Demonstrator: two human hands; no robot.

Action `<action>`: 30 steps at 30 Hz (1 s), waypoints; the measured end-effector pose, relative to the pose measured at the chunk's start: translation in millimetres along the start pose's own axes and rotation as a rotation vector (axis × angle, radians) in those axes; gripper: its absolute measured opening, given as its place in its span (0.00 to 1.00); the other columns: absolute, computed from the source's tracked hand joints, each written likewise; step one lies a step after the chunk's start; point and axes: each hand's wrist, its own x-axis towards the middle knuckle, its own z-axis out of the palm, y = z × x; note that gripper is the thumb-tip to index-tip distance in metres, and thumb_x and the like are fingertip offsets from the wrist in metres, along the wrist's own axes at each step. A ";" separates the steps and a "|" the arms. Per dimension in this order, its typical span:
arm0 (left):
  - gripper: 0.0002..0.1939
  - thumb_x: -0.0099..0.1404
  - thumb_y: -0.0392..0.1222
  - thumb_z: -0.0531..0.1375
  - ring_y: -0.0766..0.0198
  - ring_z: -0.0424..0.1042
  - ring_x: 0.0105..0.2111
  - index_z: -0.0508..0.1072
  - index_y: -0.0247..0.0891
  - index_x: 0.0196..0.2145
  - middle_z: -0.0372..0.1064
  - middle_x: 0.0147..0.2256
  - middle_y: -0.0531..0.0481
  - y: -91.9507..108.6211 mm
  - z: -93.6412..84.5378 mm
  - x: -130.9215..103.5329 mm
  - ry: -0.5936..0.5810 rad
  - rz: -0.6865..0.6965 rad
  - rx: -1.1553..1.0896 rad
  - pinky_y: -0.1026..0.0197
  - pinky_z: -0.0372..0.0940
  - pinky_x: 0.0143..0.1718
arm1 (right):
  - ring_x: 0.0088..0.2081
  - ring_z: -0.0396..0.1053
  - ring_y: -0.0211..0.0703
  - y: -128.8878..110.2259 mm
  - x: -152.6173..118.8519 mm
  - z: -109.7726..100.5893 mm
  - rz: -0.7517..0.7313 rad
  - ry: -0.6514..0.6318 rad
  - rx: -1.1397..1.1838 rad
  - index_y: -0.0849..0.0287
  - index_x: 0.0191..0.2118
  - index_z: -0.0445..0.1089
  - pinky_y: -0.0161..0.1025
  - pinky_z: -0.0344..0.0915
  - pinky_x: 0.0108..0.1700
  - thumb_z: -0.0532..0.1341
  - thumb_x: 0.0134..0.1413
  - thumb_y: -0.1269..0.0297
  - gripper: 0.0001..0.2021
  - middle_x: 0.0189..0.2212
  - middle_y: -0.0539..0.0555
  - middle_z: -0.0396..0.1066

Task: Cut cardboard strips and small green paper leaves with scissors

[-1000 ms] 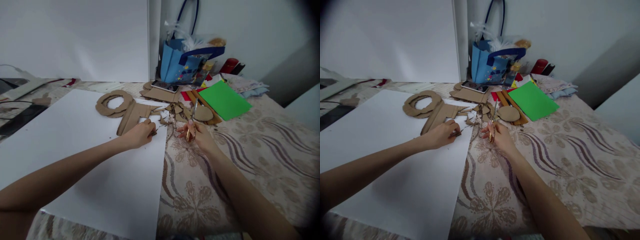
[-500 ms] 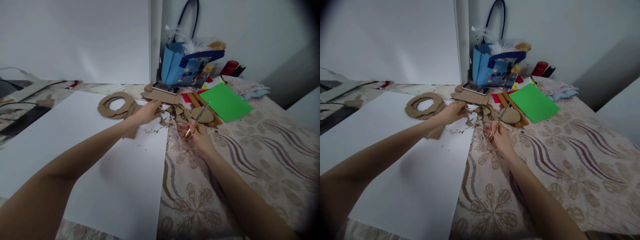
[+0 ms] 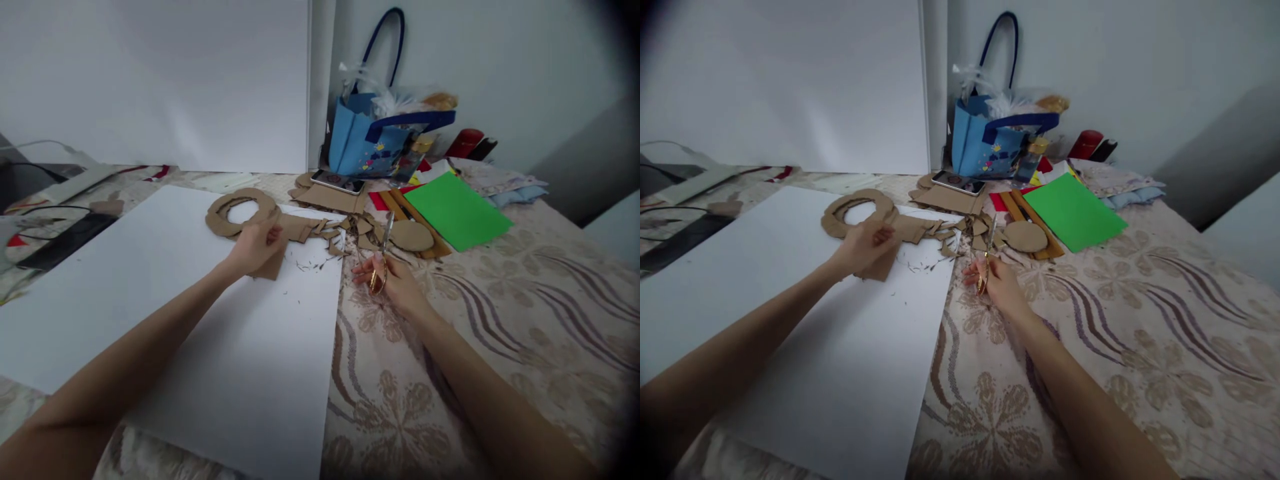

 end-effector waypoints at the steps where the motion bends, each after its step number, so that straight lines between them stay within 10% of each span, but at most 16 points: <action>1: 0.11 0.59 0.44 0.56 0.60 0.72 0.33 0.69 0.36 0.38 0.72 0.34 0.46 6.0 5.9 4.9 -0.009 0.022 0.012 0.58 0.67 0.37 | 0.28 0.75 0.46 1.1 0.2 -0.1 -0.004 0.000 -0.002 0.57 0.30 0.62 0.34 0.61 0.19 0.55 0.49 0.38 0.24 0.32 0.56 0.75; 8: 0.16 0.53 0.33 0.56 0.54 0.70 0.37 0.67 0.34 0.42 0.71 0.36 0.41 42.9 28.3 36.5 -0.104 -0.001 0.249 0.58 0.62 0.34 | 0.29 0.75 0.46 -4.4 -2.6 -4.9 -0.061 0.026 -0.037 0.57 0.30 0.63 0.34 0.61 0.20 0.54 0.51 0.38 0.23 0.32 0.56 0.75; 19: 0.12 0.57 0.36 0.55 0.63 0.69 0.30 0.68 0.35 0.40 0.72 0.29 0.47 46.7 22.9 58.9 -0.077 0.026 0.028 0.63 0.62 0.32 | 0.28 0.75 0.47 -4.2 -0.4 -5.4 -0.090 0.035 -0.084 0.58 0.30 0.65 0.35 0.60 0.19 0.53 0.52 0.40 0.23 0.33 0.58 0.76; 30: 0.17 0.59 0.47 0.54 0.49 0.71 0.36 0.66 0.32 0.41 0.69 0.34 0.37 32.7 18.1 49.4 -0.103 -0.152 0.339 0.53 0.63 0.34 | 0.34 0.75 0.51 3.4 6.6 -16.1 -0.132 0.140 -0.188 0.58 0.34 0.66 0.37 0.64 0.22 0.53 0.55 0.43 0.20 0.36 0.60 0.75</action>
